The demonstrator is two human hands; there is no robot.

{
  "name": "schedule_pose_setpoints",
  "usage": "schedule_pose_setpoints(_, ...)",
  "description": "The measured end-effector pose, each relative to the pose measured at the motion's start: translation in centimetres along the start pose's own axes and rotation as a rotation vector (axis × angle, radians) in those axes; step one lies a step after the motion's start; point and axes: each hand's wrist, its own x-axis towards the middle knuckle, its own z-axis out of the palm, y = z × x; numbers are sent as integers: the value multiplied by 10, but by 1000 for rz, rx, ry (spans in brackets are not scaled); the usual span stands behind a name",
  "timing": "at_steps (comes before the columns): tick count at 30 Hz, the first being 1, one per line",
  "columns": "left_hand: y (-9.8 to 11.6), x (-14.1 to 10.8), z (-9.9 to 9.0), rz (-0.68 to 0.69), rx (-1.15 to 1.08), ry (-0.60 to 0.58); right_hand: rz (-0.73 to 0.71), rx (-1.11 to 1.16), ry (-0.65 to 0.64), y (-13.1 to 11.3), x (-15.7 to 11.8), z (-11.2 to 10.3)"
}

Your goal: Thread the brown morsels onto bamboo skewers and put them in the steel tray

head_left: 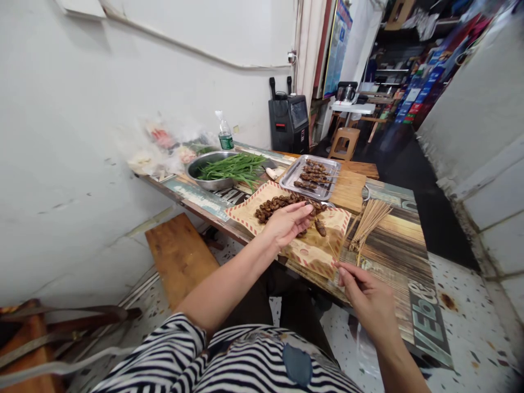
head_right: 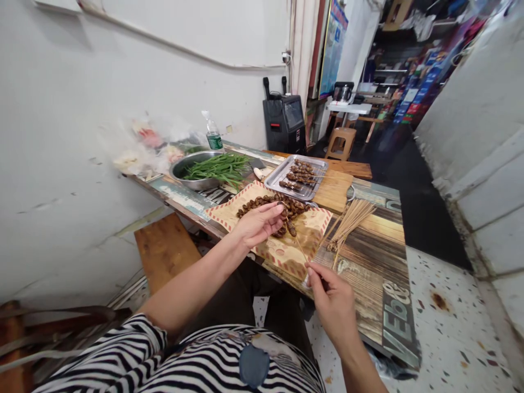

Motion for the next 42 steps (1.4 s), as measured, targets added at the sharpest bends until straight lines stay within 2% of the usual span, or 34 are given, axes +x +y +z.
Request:
schedule_pose_setpoints(10, 0, -6, 8, 0, 37, 53, 323, 411, -178, -12, 4, 1)
schedule_pose_setpoints(14, 1, -6, 8, 2, 37, 52, 393, 491, -209, -12, 7, 3)
schedule_pose_setpoints(17, 2, -5, 8, 9, 34, 61, 308, 397, -143, -7, 7, 6)
schedule_pose_setpoints(21, 2, -4, 7, 19, 34, 77, 17, 45, 70, -1, 5, 8)
schedule_pose_setpoints(23, 1, -3, 6, 18, 31, 67, -64, -47, 115, 0, 4, 9)
schedule_pose_setpoints(25, 1, -1, 5, 18, 27, 44, -55, -28, 85, 0, 5, 11)
schedule_pose_setpoints(30, 3, 6, 1, 11, 48, 40, 130, 248, -69, -1, 12, 17)
schedule_pose_setpoints(33, 3, 7, -2, 43, 29, -1, 184, 358, -51, -2, 17, 21)
schedule_pose_setpoints(36, 2, 4, -3, 72, -20, -68, 192, 372, -17, -5, 20, 22)
schedule_pose_setpoints(38, 1, 1, -2, 83, -13, -61, 189, 389, -6, -7, 20, 22)
schedule_pose_setpoints(42, -2, -4, 0, -3, 46, -52, 196, 461, -34, -8, 19, 24)
